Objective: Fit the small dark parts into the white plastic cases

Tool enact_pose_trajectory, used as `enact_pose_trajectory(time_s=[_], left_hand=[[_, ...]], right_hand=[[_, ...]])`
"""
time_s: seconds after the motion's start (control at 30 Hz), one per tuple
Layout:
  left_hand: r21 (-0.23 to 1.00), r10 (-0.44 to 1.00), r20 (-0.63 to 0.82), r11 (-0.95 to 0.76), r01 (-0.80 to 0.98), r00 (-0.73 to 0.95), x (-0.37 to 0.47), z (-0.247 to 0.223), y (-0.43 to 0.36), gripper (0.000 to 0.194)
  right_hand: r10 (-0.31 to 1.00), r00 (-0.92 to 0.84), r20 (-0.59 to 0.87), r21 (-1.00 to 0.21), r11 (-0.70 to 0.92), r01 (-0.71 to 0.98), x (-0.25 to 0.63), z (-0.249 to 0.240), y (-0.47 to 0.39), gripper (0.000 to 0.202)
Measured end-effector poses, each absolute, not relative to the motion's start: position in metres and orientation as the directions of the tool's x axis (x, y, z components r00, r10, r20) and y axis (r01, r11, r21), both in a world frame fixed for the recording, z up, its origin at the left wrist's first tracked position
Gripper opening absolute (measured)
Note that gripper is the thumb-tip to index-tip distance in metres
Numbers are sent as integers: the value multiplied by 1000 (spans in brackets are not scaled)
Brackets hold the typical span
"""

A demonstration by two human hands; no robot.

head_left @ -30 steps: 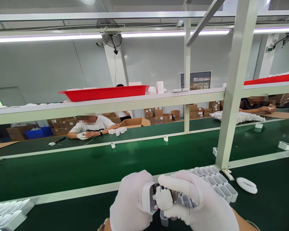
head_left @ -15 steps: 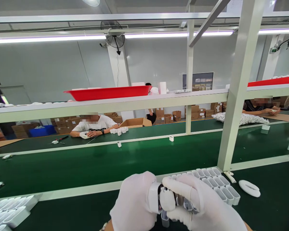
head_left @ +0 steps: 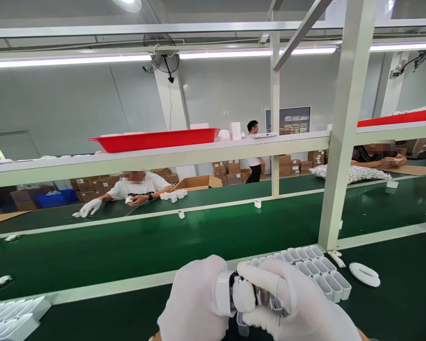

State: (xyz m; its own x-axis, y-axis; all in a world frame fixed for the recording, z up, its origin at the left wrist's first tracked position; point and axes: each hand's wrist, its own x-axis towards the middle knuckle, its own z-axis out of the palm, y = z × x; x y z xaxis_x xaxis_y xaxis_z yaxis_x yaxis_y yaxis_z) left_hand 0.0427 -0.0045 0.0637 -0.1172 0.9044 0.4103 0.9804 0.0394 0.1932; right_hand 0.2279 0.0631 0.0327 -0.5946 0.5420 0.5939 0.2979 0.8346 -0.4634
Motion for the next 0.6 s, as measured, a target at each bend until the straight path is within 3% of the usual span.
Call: enact_pose_trajectory(time_s=[0.13, 0.27, 0.43, 0.6], left_hand=[[177, 903, 420, 14, 984, -88, 42, 61, -5, 14], [213, 881, 467, -25, 977, -79, 45, 61, -5, 8], [318, 888, 460, -137, 938, -26, 42, 51, 4, 6], [412, 897, 436, -124, 902, -76, 36, 30, 27, 15]], right_hand=[[556, -613, 561, -476, 823, 310, 225, 48, 59, 69], [584, -700, 412, -627, 739, 247, 220, 68, 58, 50], [615, -763, 200, -891, 438, 119, 211, 75, 71, 101], [352, -935, 34, -999, 21, -29, 200, 62, 90, 117]])
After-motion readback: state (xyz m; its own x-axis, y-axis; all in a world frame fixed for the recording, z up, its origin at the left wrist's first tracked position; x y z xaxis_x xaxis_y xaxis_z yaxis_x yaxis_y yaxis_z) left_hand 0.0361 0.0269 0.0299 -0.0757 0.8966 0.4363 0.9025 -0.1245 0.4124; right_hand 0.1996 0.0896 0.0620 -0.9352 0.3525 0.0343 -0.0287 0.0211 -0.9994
